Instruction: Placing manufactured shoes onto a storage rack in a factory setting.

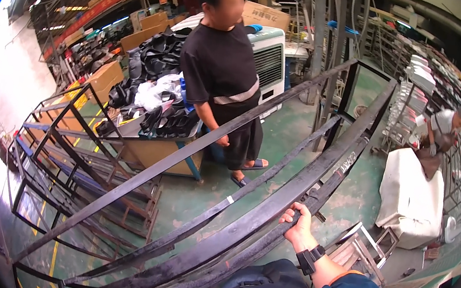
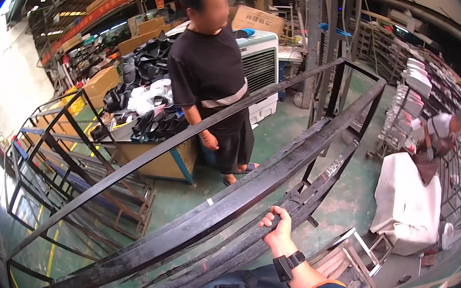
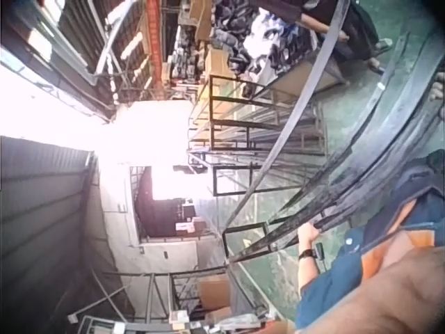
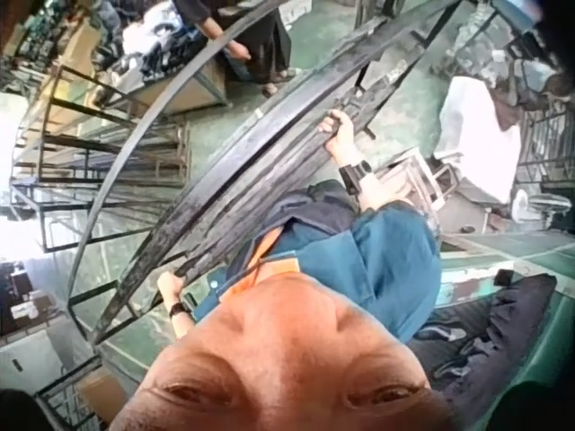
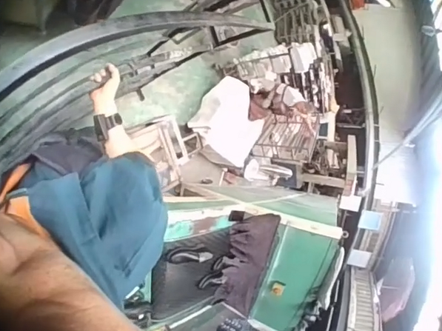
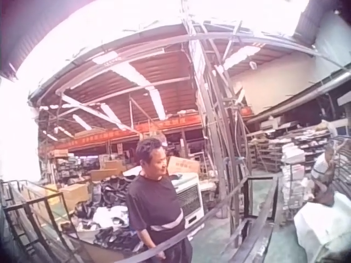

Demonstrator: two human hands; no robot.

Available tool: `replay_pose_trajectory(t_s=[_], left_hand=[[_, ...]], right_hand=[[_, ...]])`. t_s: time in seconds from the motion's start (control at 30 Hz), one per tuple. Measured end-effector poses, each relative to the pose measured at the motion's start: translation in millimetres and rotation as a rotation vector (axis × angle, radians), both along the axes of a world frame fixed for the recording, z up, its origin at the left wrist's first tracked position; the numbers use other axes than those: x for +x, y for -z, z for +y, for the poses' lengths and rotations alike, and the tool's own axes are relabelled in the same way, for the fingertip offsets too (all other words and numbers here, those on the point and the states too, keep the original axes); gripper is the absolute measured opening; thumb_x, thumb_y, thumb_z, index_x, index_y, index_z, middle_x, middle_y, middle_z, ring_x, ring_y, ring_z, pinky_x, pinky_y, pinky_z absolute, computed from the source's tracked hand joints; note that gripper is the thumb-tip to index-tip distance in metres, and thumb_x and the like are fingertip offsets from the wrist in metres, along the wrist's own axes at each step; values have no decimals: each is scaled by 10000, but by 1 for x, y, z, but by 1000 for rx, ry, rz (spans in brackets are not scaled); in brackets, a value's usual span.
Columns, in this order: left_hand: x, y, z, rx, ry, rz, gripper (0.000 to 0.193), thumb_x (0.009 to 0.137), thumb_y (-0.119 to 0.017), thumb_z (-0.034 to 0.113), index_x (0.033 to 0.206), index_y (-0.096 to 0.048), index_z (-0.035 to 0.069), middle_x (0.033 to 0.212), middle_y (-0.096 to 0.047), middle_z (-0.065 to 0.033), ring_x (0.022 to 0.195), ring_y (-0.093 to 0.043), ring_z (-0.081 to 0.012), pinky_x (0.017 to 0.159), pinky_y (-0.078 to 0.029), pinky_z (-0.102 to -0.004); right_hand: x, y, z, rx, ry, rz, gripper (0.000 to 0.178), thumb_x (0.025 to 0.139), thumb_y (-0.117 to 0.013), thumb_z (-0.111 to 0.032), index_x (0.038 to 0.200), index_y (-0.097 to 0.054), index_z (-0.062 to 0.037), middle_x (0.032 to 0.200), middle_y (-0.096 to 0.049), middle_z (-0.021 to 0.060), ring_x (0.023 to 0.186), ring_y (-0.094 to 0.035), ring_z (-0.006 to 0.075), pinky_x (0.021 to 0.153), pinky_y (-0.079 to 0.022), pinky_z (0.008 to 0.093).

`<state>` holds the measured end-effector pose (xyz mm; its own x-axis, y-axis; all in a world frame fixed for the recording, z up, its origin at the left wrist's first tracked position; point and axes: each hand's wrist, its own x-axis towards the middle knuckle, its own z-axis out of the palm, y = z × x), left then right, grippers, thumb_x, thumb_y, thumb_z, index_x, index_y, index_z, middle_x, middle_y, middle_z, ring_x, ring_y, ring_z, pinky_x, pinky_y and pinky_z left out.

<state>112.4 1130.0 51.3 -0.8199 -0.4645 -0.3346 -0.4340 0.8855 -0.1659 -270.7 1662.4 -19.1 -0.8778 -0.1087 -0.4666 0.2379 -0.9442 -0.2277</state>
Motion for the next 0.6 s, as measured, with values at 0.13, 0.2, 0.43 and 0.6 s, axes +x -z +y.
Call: replay_pose_trajectory(t_s=[0.13,0.2,0.43,0.6], left_hand=[[5,5,7,-31,-69,-32,500,688,-757,468,802,-727,-19,836,-679,-268,855,-675,-420,762,-537,-484],[3,8,16,-60,-123,-40,549,681,-760,494,783,-722,-44,849,-680,-276,867,-681,-421,748,-542,-482],[-40,24,54,-148,50,-279,449,834,-615,466,983,-725,58,920,-693,-241,925,-672,-397,792,-523,-496],[-130,20,116,-136,152,-245,447,824,-623,466,977,-727,59,915,-695,-239,919,-674,-399,800,-525,-494]], right_hand=[[-1,4,11,-24,1,-12,130,836,-619,-225,814,-536,-128,591,-454,-25,477,-403,132,556,-403,340],[-7,-2,15,-6,6,-46,143,840,-614,-228,797,-509,-140,588,-438,-26,474,-395,130,545,-397,339],[-41,-14,91,-26,175,-68,129,845,-592,-216,822,-484,-148,602,-456,-17,490,-419,132,532,-410,340],[-66,-12,169,-35,289,-11,120,843,-572,-212,830,-476,-142,628,-486,-5,504,-443,132,528,-414,339]])
